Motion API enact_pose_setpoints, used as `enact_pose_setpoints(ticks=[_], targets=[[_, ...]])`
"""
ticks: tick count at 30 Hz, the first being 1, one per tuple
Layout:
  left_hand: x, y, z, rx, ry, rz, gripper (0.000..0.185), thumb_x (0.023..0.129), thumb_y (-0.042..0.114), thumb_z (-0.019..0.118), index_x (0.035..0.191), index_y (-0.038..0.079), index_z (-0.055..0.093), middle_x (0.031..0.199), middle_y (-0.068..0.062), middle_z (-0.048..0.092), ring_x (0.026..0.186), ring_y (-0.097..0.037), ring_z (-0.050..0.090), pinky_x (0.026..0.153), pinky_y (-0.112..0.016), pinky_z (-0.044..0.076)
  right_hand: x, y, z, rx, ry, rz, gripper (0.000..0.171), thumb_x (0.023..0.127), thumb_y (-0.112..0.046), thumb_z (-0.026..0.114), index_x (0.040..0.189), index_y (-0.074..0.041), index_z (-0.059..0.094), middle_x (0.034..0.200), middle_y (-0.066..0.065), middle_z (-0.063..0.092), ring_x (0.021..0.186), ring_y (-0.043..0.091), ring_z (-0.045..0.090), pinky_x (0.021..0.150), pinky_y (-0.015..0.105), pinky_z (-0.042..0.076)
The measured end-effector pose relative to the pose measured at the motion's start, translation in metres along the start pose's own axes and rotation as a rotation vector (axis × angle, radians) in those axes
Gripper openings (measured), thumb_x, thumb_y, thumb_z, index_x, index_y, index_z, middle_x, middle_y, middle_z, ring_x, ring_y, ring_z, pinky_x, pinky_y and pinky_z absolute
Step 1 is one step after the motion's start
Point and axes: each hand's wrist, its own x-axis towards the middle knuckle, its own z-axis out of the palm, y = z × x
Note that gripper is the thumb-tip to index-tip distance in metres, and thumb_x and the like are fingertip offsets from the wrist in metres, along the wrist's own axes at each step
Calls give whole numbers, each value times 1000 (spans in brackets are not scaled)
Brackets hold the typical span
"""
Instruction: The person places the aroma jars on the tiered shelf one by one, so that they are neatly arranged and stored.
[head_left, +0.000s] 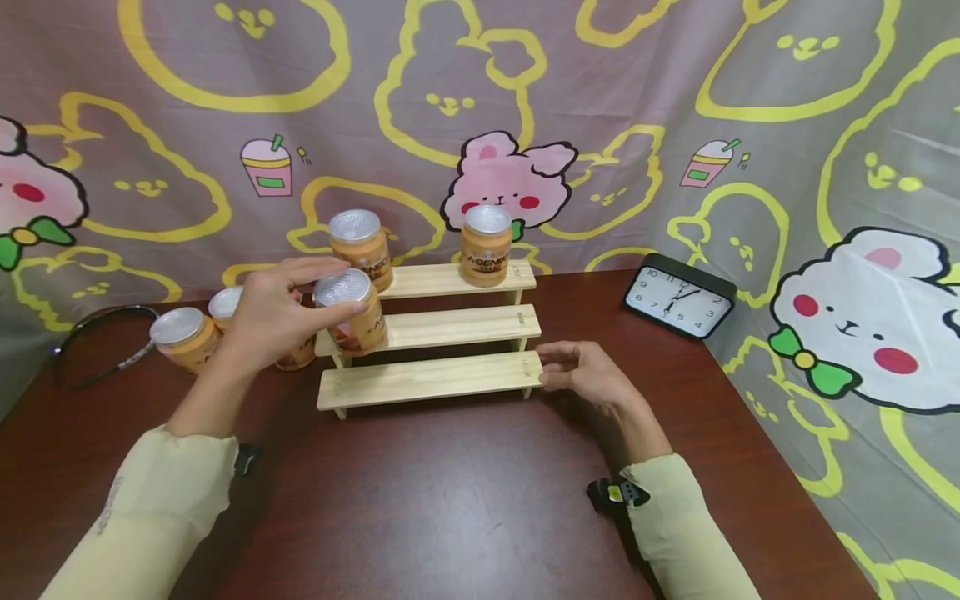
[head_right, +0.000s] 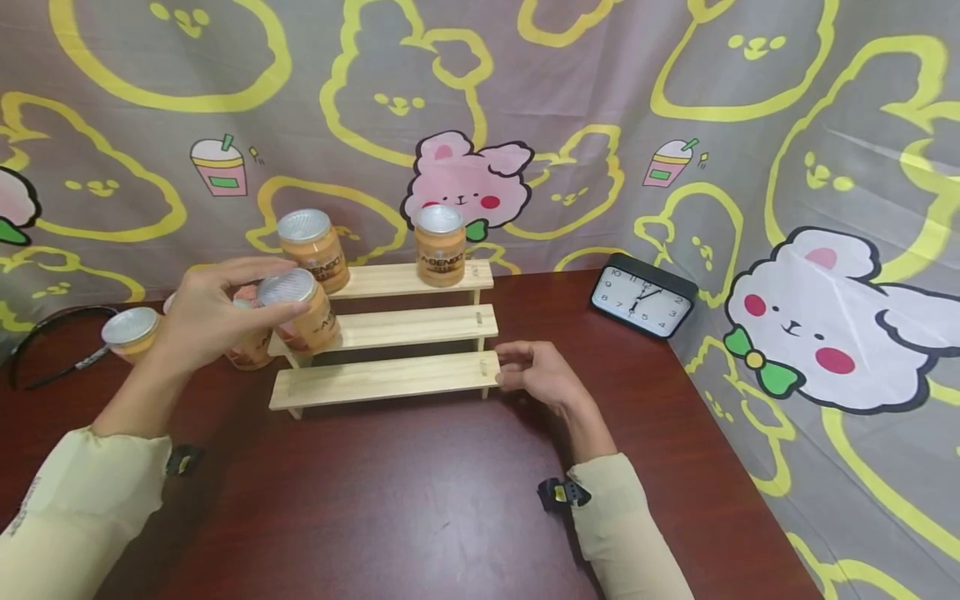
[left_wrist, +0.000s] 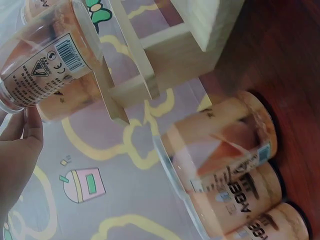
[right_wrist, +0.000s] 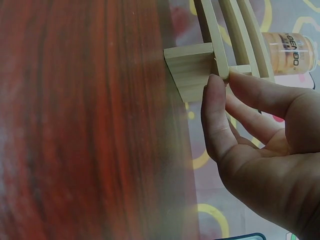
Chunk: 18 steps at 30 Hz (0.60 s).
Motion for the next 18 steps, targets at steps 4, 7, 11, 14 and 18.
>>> enact_pose_setpoints(ticks=[4, 7, 11, 14, 18], targets=[[4, 6, 5, 22, -22, 12, 47, 75, 16, 92, 118, 4, 76, 122, -11, 71, 120, -23, 59, 88, -16, 45, 0, -1, 1, -1, -1, -2, 49, 90, 12, 66, 137, 14, 53, 120, 30, 65, 98, 23, 68, 79, 36, 59], [6, 9, 9, 24, -43, -3, 47, 76, 19, 91, 118, 5, 76, 122, -11, 71, 119, -25, 59, 90, -24, 46, 0, -1, 1, -5, -5, -11, 48, 90, 11, 66, 137, 14, 52, 120, 30, 66, 99, 24, 68, 80, 37, 59], [9, 11, 16, 10, -75, -15, 46, 76, 21, 92, 117, 6, 77, 120, -9, 72, 117, -22, 59, 91, -32, 47, 0, -1, 1, -2, -10, -8, 48, 91, 11, 66, 137, 15, 52, 122, 30, 64, 99, 24, 68, 82, 39, 59], [12, 12, 21, -7, -89, -3, 47, 75, 21, 92, 117, 5, 76, 121, -8, 72, 118, -21, 59, 92, -36, 48, -1, 0, 0, 4, -13, -7, 48, 92, 11, 65, 138, 15, 51, 124, 31, 63, 100, 24, 67, 83, 40, 59], [16, 14, 28, -6, -105, 32, 49, 76, 21, 92, 119, 3, 75, 125, -10, 70, 123, -24, 58, 98, -46, 47, -1, -1, 0, 9, -13, -14, 49, 91, 12, 65, 138, 16, 50, 123, 32, 63, 101, 25, 67, 83, 39, 59]])
